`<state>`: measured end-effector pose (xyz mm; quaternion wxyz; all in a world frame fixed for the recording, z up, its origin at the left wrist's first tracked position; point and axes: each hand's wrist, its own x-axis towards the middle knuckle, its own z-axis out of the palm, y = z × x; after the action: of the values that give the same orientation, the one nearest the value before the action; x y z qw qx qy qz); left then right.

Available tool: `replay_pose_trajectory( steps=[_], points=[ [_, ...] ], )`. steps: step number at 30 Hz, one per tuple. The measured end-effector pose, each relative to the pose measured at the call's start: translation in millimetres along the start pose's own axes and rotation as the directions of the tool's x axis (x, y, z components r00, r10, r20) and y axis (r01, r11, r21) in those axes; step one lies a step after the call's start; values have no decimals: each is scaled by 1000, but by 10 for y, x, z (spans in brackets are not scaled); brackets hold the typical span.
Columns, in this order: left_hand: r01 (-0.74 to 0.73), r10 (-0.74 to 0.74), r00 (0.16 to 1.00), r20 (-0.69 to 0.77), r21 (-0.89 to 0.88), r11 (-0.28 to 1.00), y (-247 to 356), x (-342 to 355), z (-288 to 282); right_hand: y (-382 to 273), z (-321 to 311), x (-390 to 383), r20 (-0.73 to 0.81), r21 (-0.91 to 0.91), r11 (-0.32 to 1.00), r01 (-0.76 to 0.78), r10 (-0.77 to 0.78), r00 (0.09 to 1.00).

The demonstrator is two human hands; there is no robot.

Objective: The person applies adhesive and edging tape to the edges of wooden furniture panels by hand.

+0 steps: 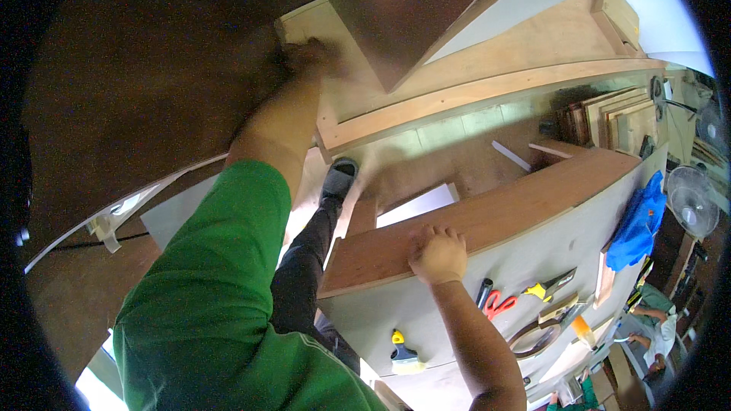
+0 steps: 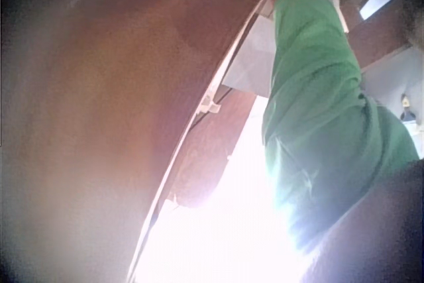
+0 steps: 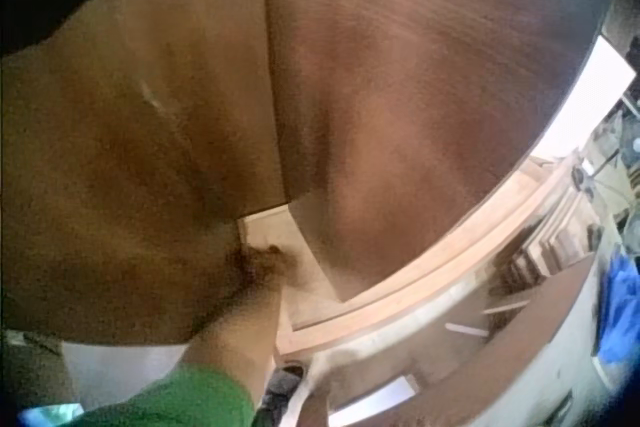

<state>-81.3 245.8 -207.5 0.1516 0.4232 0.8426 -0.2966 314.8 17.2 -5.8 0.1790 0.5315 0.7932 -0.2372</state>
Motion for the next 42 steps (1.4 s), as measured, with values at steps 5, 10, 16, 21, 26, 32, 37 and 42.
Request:
replay_pose_trajectory(
  steps=[5,10,16,21,26,32,37,42],
  points=[
    [26,-101,965,-241,-296,955,-150,204,-12,4,19,16,17,-30,999,15,-14,1000],
    [-75,-60,898,-437,-285,956,-191,117,-313,21,-10,20,84,-36,999,-20,23,996],
    [-7,-368,759,-537,-572,820,-365,977,66,-58,0,44,55,-2,999,35,-35,998],
    [199,-498,851,-167,-775,600,-150,1031,20,36,30,37,85,-7,1000,7,-6,996],
    [231,-415,907,-72,-739,633,-173,966,-153,63,67,31,-62,-29,997,73,-75,995],
    [234,-370,928,-30,-726,646,-240,881,-237,22,3,47,-26,-8,997,73,-74,997],
    [233,-340,940,-3,-723,651,-335,851,-342,19,23,44,-43,-2,997,74,-74,996],
    [208,-280,960,29,-742,637,-415,642,-486,8,21,47,-39,5,998,70,-70,997]
  ],
)
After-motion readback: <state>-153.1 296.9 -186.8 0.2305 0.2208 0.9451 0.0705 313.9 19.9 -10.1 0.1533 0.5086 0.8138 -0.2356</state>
